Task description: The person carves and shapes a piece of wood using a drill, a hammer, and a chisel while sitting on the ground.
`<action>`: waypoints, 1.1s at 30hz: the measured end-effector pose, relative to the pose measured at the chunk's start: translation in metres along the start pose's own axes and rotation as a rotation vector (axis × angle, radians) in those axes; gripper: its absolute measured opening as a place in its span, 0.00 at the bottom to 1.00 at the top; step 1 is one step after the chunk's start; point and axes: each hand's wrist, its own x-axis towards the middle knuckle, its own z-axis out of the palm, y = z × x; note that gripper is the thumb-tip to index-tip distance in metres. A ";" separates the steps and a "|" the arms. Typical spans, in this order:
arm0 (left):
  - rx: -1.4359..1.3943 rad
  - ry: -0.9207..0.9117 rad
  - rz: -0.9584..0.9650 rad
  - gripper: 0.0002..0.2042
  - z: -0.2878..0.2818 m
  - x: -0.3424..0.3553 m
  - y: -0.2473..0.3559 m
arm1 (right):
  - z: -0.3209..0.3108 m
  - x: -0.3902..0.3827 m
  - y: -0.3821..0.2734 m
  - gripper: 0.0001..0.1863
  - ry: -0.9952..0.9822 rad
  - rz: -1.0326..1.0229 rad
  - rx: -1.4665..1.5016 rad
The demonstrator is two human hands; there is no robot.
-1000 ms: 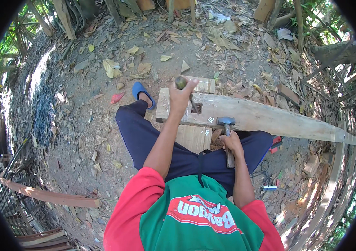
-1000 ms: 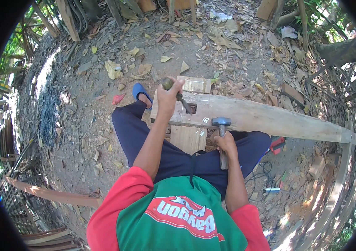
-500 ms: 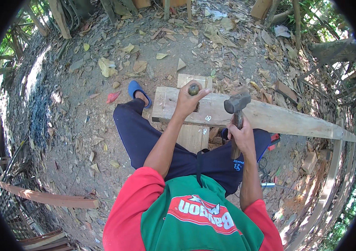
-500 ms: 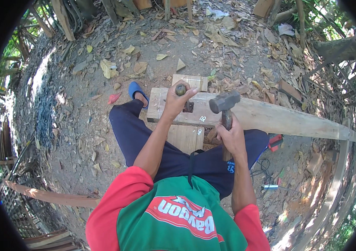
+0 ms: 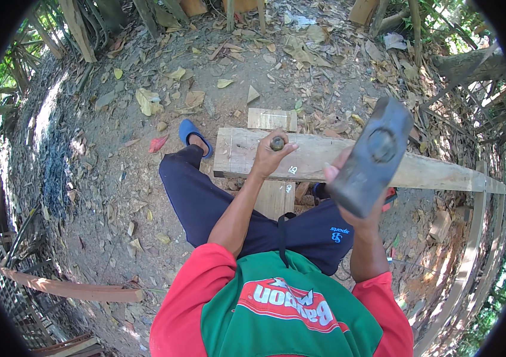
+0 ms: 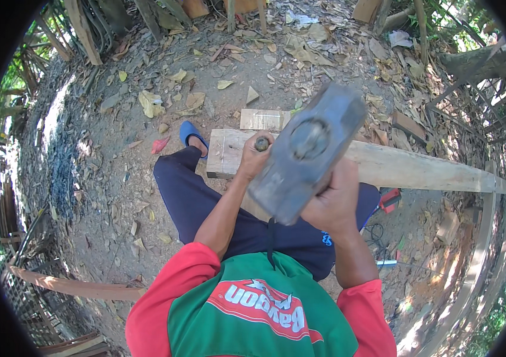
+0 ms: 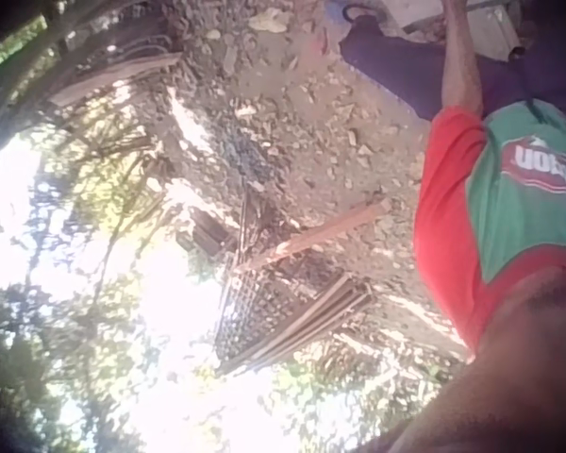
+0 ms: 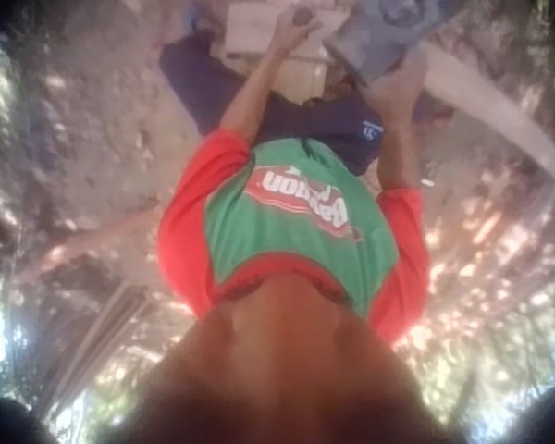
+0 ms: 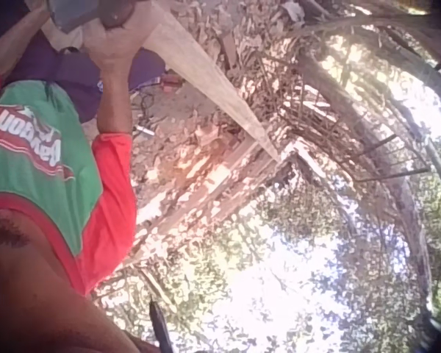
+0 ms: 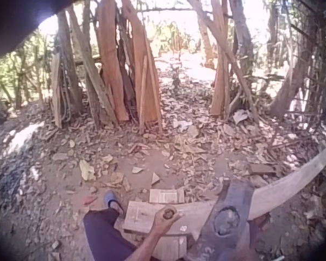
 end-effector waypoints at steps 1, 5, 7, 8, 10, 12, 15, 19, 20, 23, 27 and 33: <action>-0.040 -0.002 -0.038 0.09 -0.001 0.002 -0.005 | 0.015 -0.002 0.012 0.15 0.028 -0.057 -0.046; 0.369 -0.003 0.375 0.11 -0.007 0.010 -0.043 | 0.055 -0.020 0.108 0.17 -0.357 0.370 -0.542; 0.276 -0.113 0.275 0.16 -0.003 0.011 -0.034 | 0.050 -0.019 0.121 0.18 -0.394 0.440 -0.515; 0.213 -0.183 0.131 0.16 -0.002 0.008 -0.025 | 0.042 -0.015 0.116 0.17 -0.357 0.443 -0.449; 0.180 -0.230 -0.021 0.15 0.000 0.032 -0.005 | 0.024 -0.011 0.100 0.17 -0.286 0.446 -0.320; 0.212 -0.193 -0.120 0.13 0.000 0.028 -0.004 | -0.001 0.009 0.052 0.15 -0.158 0.507 -0.245; 0.180 -0.219 -0.141 0.15 -0.014 0.024 -0.010 | -0.040 0.038 -0.032 0.07 0.052 0.363 -0.032; 0.153 -0.270 -0.132 0.14 -0.004 0.025 -0.002 | -0.083 0.079 -0.099 0.05 0.188 -0.253 0.331; 0.152 -0.281 -0.121 0.14 -0.002 0.024 -0.002 | -0.087 0.088 -0.099 0.05 0.168 -0.376 0.414; 0.161 -0.264 -0.125 0.15 0.002 0.025 -0.008 | -0.021 0.047 -0.001 0.10 0.383 -0.275 0.128; 0.357 -0.179 0.329 0.13 -0.012 -0.002 -0.055 | 0.070 -0.032 0.137 0.17 -0.265 0.669 -0.379; 0.259 -0.239 -0.170 0.15 -0.007 0.024 -0.016 | -0.021 0.017 0.050 0.11 0.057 0.483 -0.404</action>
